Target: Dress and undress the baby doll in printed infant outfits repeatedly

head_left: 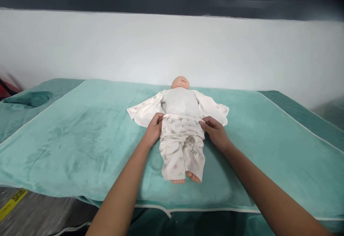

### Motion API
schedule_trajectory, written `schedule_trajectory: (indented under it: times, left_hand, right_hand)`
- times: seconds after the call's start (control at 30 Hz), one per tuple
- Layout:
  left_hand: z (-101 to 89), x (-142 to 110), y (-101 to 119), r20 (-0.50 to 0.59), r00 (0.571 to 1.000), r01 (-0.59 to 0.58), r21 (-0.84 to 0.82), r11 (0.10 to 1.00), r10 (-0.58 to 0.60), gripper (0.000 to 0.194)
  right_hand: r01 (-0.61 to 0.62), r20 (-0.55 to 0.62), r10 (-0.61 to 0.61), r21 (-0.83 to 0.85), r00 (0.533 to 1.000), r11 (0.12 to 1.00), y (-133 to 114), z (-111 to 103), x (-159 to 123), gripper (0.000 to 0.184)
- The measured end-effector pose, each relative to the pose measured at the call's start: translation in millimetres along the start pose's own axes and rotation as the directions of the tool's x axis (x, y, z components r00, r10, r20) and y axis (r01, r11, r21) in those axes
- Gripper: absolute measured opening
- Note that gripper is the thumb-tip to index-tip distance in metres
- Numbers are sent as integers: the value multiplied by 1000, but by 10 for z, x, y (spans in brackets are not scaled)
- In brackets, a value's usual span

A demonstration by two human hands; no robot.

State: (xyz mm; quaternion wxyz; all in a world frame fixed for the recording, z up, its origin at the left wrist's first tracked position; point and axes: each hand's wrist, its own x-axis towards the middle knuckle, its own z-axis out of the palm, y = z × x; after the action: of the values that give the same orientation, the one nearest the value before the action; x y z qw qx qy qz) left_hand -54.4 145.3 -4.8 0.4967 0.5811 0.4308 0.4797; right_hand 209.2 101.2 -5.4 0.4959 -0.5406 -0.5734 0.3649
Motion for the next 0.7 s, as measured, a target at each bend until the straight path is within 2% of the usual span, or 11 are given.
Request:
schedule_trajectory:
  times: [0.13, 0.2, 0.3, 0.43, 0.53, 0.6, 0.7]
  left_hand:
    - [10, -11, -17, -29, 999, 27, 8, 1000, -27, 18]
    - [4, -7, -35, -43, 998, 45, -31, 999, -47, 18]
    - [-12, 7, -62, -11, 997, 73, -201, 977, -77, 21]
    - [-30, 22, -63, 18, 995, 98, -399, 911, -99, 27]
    - [-37, 29, -36, 8, 996, 80, -460, 884, -86, 22]
    - [-41, 33, -18, 25, 996, 87, -500, 862, -86, 19]
    - [-37, 32, -5, 74, 993, 119, -548, 828, -93, 19]
  right_hand:
    - [27, -46, -27, 1, 999, 1000, -26, 62, 34, 33]
    - [37, -17, -37, 0, 999, 999, -13, 31, 29, 32]
    - [80, 159, -77, -12, 984, 997, 22, -80, 25, 32]
    - [193, 403, -140, -95, 905, 977, 55, -253, 70, 32]
    - [228, 499, -126, -150, 857, 962, 68, -315, 103, 25]
    - [238, 428, -152, -154, 891, 959, 82, -300, 100, 23]
    - [233, 126, -218, -119, 968, 965, 115, -197, 73, 25]
